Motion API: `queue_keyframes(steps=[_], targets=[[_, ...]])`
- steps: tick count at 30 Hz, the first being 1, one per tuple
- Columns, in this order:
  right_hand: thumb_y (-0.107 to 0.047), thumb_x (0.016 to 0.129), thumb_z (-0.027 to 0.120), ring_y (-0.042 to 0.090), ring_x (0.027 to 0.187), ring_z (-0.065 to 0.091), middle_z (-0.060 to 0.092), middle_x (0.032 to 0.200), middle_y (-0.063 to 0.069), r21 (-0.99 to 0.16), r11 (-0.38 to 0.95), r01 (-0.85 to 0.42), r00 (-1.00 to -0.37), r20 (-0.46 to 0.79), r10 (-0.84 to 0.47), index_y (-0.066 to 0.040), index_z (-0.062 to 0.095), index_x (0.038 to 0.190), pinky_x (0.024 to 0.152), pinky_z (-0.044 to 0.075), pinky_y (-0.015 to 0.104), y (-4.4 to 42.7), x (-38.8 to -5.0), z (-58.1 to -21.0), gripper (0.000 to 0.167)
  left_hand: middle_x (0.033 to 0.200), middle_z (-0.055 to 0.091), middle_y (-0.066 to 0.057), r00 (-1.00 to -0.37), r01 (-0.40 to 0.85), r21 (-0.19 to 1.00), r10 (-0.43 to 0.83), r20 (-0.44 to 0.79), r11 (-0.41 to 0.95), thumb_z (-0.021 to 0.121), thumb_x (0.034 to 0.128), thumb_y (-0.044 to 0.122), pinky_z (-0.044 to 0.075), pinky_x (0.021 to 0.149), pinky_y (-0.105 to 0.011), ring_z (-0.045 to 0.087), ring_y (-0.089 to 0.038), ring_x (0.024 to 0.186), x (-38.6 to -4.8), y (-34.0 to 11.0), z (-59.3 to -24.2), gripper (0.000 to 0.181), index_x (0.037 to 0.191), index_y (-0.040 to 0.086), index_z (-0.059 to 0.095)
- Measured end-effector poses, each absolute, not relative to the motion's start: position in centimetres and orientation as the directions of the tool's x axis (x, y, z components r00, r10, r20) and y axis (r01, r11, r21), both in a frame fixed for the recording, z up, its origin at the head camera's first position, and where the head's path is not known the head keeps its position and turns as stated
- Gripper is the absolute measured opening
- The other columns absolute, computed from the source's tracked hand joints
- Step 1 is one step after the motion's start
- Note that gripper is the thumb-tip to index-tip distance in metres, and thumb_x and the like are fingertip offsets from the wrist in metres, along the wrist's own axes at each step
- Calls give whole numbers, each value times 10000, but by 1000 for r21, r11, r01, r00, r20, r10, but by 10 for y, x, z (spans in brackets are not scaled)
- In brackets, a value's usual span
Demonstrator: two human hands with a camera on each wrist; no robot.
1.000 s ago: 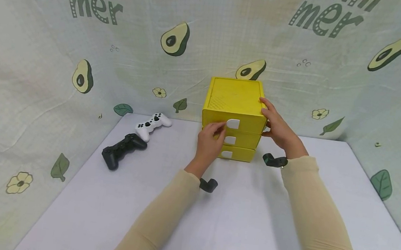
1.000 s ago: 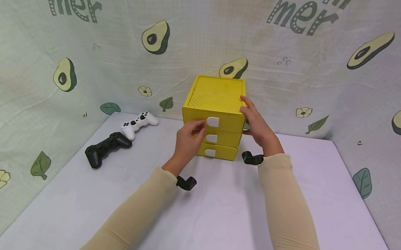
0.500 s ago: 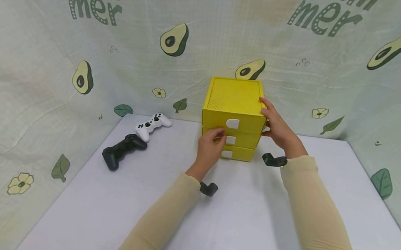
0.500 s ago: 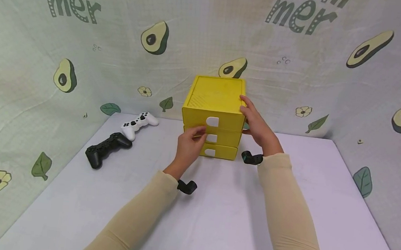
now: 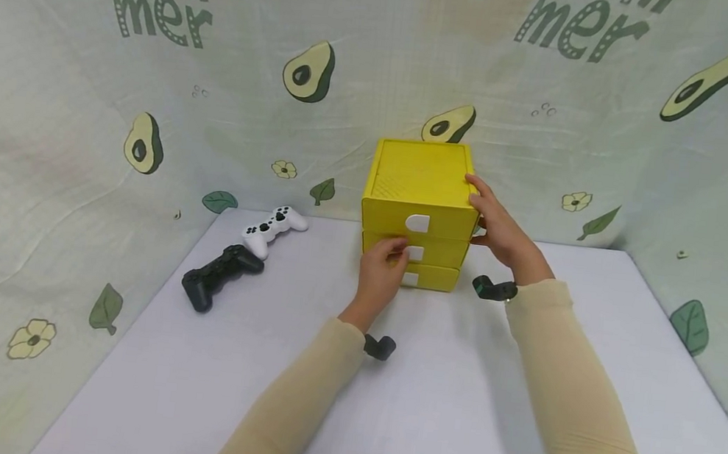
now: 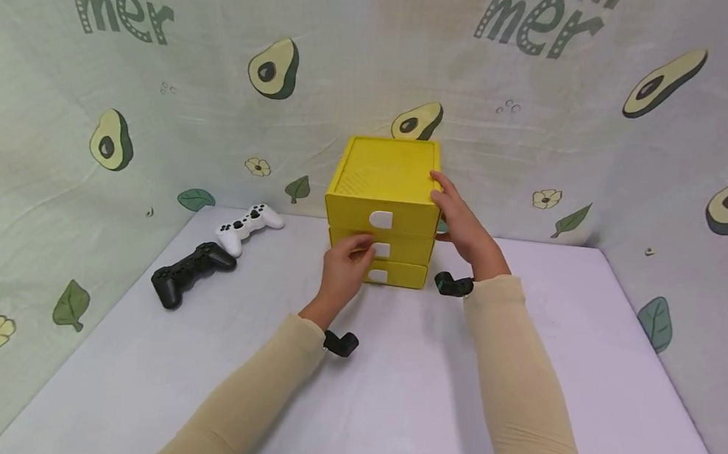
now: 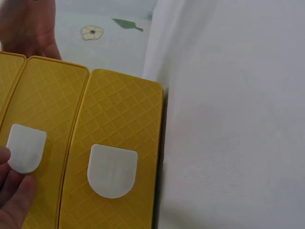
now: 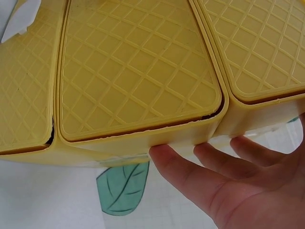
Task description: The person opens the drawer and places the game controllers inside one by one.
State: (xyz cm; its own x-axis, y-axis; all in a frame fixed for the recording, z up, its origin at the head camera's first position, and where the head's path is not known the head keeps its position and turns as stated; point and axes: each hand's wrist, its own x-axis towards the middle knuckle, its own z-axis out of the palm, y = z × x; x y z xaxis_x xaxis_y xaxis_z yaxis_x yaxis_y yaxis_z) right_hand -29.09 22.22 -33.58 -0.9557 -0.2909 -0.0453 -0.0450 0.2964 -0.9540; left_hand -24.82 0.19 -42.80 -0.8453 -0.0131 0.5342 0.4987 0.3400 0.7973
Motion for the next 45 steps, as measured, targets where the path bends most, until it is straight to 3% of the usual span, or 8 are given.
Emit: queue_keyframes(steps=[19,30,36,45], targets=[[-571,1001,277,442,1415,238,-27,1642,-10,-956,291,-47,-956,-42,-291,-518,49,1497,1078,281,687,222,-290,-335,548,1044,657,-80,-856,411,739,-55,515,534,623,926,66,556,839,-236,649,-192,937,-246,13,-430,185,1080,54,726],[-462,1035,251,467,1417,217,-36,1640,55,-955,294,-46,-946,-52,-320,-401,3,1540,1077,280,690,219,-277,-318,566,1025,665,-63,-846,392,720,-84,527,573,618,928,61,553,823,-260,637,-194,922,-247,18,-429,138,1014,65,726],[-491,1033,236,471,1417,217,-31,1634,90,-952,300,-55,-940,-52,-338,-419,8,1534,1079,271,692,218,-271,-313,556,1021,652,-63,-852,388,728,-81,517,565,602,938,57,554,842,-266,625,-200,947,-243,18,-427,133,1009,57,715],[-444,1042,246,467,1423,215,-1,1627,108,-951,307,-47,-933,-68,-353,-358,-3,1546,1070,289,688,219,-272,-311,569,1014,648,-70,-855,407,733,-54,516,545,590,947,54,557,845,-243,627,-196,948,-236,16,-428,145,1020,31,713]])
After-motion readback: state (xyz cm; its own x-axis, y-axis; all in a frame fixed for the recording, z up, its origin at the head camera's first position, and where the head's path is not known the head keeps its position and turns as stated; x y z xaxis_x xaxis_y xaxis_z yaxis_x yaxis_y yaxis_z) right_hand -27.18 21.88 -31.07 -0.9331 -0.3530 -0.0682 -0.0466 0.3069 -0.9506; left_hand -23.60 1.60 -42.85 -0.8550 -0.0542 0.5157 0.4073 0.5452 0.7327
